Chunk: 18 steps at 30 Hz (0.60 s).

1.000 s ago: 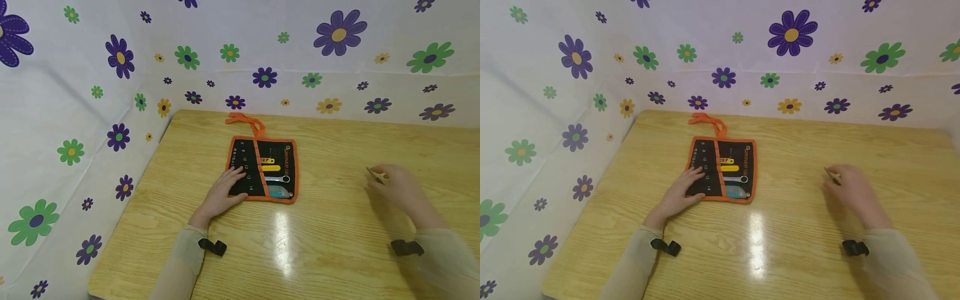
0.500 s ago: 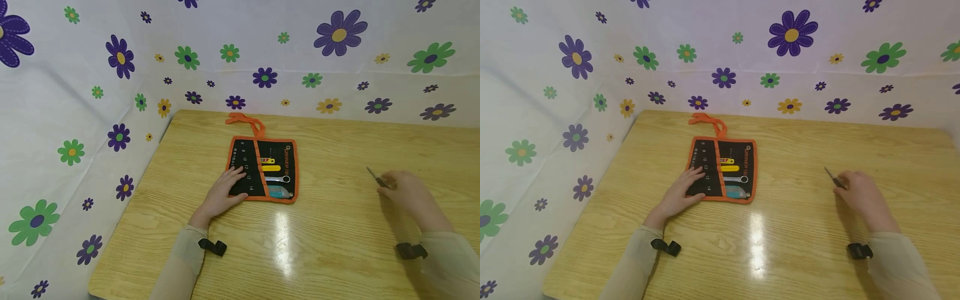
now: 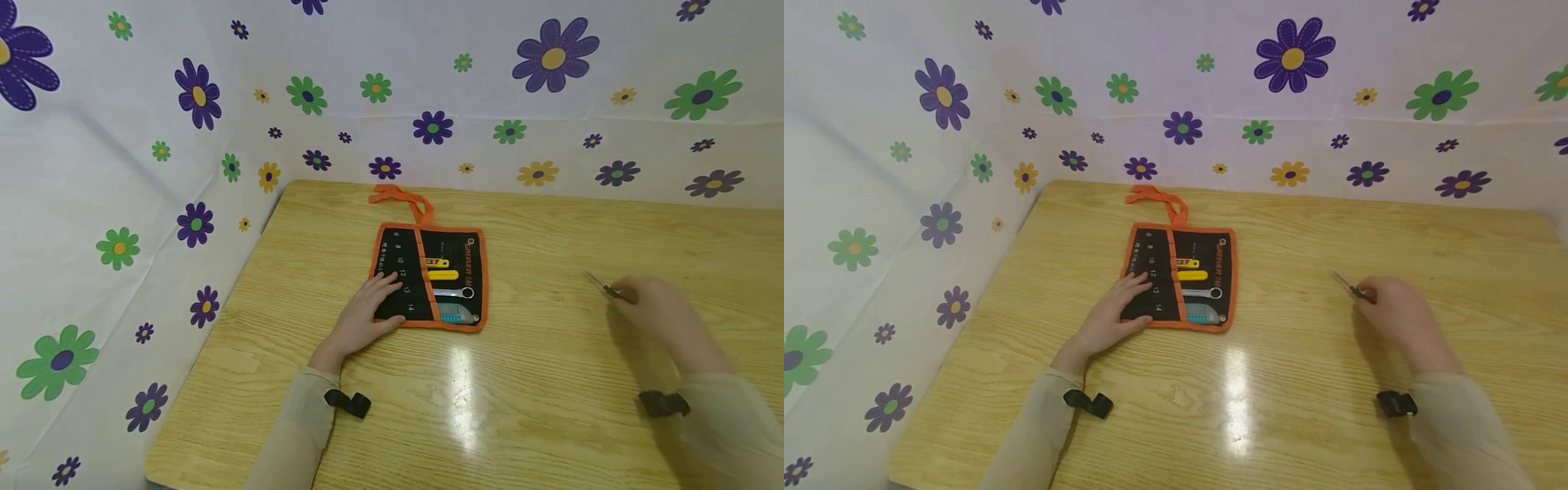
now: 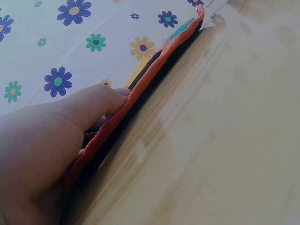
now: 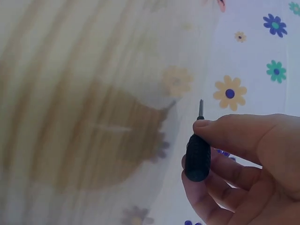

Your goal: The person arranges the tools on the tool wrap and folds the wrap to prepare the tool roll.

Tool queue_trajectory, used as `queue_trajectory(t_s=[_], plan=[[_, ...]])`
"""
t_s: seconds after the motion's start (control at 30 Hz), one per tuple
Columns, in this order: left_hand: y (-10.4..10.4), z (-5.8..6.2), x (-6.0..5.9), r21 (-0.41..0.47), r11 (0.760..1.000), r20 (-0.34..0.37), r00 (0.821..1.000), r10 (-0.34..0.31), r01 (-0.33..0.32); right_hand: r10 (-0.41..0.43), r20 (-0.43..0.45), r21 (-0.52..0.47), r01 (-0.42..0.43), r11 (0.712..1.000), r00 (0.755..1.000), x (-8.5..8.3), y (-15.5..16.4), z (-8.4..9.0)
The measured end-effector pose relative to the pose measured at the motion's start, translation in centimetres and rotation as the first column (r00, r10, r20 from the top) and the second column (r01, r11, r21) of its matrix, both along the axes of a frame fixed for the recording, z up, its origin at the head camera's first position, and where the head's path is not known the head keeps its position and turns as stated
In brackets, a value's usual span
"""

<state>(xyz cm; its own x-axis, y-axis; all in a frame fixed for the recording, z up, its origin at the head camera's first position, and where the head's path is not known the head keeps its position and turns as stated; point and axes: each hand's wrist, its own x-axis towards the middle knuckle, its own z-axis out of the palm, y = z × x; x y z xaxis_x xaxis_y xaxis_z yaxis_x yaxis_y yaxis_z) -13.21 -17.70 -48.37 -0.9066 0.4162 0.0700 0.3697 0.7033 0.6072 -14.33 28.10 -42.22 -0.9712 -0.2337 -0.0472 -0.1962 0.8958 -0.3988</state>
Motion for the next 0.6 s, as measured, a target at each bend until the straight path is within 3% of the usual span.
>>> queue_trajectory(t_s=[0.33,0.6], plan=[[0.0,-0.1,0.0,0.001,1.0,-0.013,1.0,-0.002,0.002,0.004,-0.051,-0.022,-0.005,1.0,0.999,-1.4,-3.8,0.9],[0.0,-0.1,0.0,0.004,1.0,-0.024,1.0,-0.002,0.002,0.073,-0.136,-0.055,-0.082,0.995,0.988,-2.3,-6.9,1.2]])
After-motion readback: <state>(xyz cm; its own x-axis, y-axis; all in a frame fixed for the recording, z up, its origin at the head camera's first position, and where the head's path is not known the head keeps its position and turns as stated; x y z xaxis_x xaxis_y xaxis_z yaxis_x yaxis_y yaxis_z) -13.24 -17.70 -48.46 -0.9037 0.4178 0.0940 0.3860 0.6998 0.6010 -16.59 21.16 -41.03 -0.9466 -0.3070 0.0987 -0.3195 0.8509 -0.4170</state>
